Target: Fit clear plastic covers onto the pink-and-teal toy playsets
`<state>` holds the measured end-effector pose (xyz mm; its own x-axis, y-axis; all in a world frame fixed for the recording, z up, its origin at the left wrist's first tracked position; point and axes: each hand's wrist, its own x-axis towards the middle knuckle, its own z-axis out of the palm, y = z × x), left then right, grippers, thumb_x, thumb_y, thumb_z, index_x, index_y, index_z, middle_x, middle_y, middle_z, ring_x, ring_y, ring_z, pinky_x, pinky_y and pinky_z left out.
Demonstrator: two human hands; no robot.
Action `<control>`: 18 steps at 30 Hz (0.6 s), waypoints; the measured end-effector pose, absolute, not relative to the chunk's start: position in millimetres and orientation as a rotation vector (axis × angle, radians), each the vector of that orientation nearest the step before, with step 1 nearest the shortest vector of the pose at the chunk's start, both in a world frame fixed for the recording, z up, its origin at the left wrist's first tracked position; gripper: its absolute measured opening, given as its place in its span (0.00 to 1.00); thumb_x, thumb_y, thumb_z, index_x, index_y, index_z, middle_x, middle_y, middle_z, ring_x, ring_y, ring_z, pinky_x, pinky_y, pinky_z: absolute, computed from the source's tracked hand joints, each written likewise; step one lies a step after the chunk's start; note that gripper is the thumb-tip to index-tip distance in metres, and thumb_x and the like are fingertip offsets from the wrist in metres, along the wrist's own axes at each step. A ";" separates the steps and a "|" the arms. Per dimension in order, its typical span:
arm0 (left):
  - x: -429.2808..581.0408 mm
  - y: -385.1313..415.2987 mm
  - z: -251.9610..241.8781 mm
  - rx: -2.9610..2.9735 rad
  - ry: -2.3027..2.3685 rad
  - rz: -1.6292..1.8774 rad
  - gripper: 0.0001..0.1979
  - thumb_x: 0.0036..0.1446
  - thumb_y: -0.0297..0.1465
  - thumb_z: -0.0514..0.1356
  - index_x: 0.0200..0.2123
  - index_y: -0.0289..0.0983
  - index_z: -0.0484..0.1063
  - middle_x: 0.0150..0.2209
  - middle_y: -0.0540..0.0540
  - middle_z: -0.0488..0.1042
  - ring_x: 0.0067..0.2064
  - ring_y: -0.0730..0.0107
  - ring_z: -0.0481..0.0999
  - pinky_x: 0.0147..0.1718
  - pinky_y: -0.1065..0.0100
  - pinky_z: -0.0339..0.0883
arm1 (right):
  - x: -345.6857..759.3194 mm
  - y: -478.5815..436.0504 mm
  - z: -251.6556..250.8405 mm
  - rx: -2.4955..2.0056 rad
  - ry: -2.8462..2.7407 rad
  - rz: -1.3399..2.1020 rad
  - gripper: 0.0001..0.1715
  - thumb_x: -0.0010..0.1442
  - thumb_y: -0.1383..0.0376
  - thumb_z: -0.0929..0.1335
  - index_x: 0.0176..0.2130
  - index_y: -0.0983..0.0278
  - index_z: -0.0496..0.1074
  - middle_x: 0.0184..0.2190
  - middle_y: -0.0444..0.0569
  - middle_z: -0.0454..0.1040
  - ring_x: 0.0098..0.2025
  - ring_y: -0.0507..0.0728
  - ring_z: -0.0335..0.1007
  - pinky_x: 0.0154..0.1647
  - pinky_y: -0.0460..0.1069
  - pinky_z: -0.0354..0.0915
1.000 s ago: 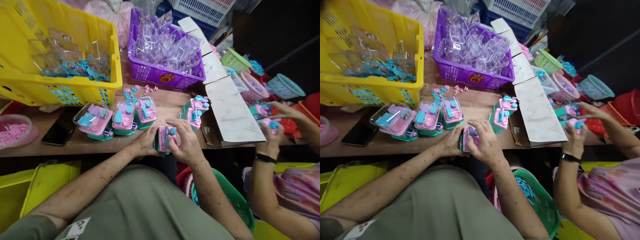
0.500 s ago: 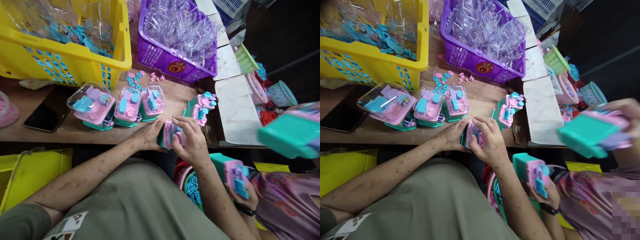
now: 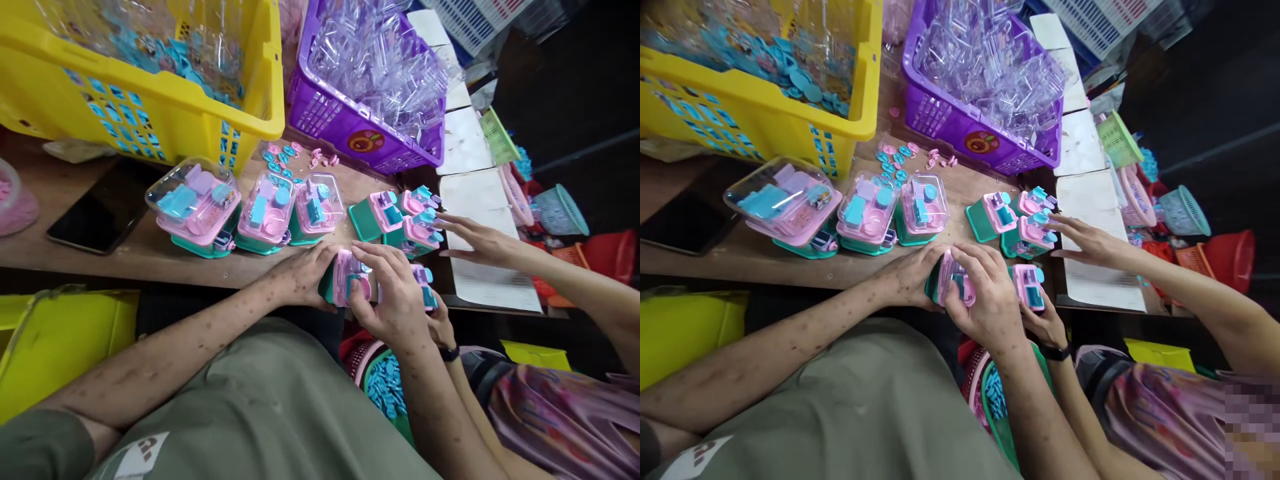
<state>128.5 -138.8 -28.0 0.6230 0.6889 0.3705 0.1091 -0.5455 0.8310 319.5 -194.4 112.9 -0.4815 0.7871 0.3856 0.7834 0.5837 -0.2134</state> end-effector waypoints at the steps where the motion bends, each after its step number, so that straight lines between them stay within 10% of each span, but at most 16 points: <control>1: 128.7 -138.7 -28.2 2.026 0.625 0.897 0.60 0.47 0.47 0.87 0.73 0.45 0.58 0.70 0.32 0.71 0.74 0.29 0.74 0.73 0.33 0.73 | 318.8 -193.4 113.1 -1.252 -2.373 0.015 0.26 0.71 0.69 0.71 0.66 0.58 0.74 0.62 0.59 0.83 0.63 0.73 0.80 0.65 0.73 0.77; 18: 128.9 -138.1 -33.4 2.071 0.704 0.847 0.64 0.45 0.53 0.86 0.75 0.42 0.57 0.71 0.29 0.71 0.74 0.26 0.74 0.71 0.33 0.74 | 326.7 -186.1 101.3 -1.258 -2.316 0.142 0.21 0.73 0.65 0.69 0.63 0.57 0.76 0.61 0.58 0.83 0.64 0.71 0.81 0.67 0.69 0.78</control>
<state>128.9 -138.1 -33.4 0.6253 0.7085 0.3272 0.1928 -0.5466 0.8149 326.7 -186.1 101.3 -0.4506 0.8105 0.3741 0.7587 0.5686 -0.3180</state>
